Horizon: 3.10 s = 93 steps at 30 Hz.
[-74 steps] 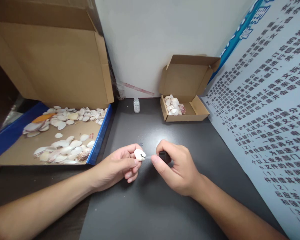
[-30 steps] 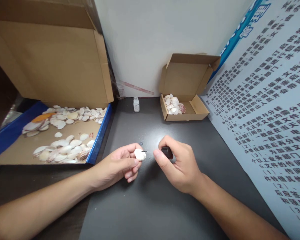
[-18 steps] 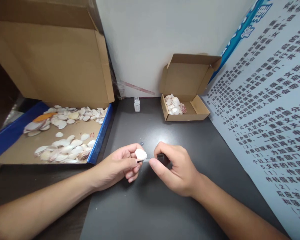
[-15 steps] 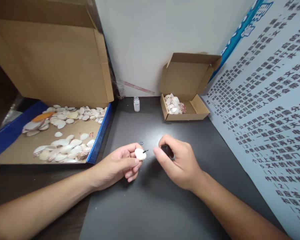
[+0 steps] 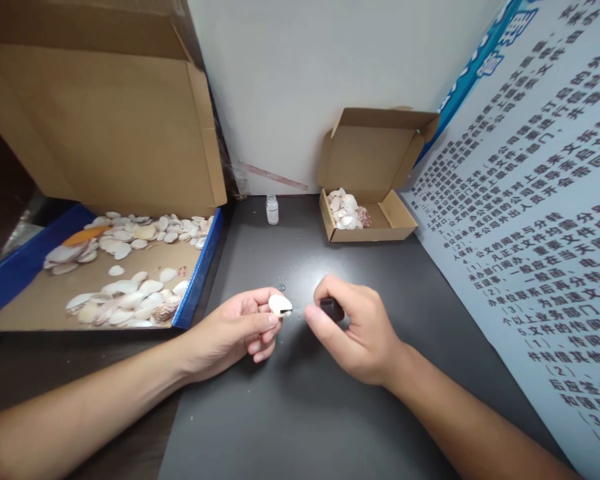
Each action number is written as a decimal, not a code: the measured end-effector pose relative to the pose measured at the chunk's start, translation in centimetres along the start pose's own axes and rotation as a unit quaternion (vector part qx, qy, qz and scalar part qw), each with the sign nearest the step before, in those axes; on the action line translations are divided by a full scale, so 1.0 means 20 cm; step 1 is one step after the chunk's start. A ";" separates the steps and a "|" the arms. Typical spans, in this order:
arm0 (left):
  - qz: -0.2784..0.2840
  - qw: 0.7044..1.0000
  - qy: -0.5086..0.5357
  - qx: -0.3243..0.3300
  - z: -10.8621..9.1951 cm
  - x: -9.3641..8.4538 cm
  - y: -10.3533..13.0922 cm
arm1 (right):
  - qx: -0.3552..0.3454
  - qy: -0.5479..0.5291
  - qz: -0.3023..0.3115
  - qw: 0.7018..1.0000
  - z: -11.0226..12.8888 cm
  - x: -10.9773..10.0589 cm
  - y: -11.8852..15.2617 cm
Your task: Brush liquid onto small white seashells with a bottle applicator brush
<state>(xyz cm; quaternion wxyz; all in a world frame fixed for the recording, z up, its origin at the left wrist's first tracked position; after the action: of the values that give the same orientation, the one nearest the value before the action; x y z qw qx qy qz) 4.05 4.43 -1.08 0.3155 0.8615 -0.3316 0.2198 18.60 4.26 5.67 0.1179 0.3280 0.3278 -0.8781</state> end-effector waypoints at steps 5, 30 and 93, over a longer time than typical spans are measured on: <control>0.011 1.000 0.020 0.002 -0.01 0.00 0.00 | 0.037 0.044 -0.042 0.997 -0.03 -0.03 0.00; 0.012 0.999 0.044 0.009 -0.02 0.00 0.00 | -0.018 0.022 0.010 1.000 0.00 0.01 0.00; -0.055 0.998 0.023 0.019 0.00 -0.01 0.00 | 0.028 0.048 -0.014 0.998 -0.02 0.01 0.01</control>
<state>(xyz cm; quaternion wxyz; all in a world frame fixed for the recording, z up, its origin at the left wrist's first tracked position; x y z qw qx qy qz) 3.88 4.49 -1.23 0.3188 0.8789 -0.2718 0.2280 18.86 4.40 5.22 0.0803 0.3687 0.3131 -0.8716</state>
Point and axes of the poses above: each hand's wrist, its own y-axis away from the middle knuckle, its own x-axis out of the palm, z = x × y, the point moved 6 cm from there along -y, towards the middle knuckle, and after that the axes turned 10 degrees about -x, right-handed, at the moved point
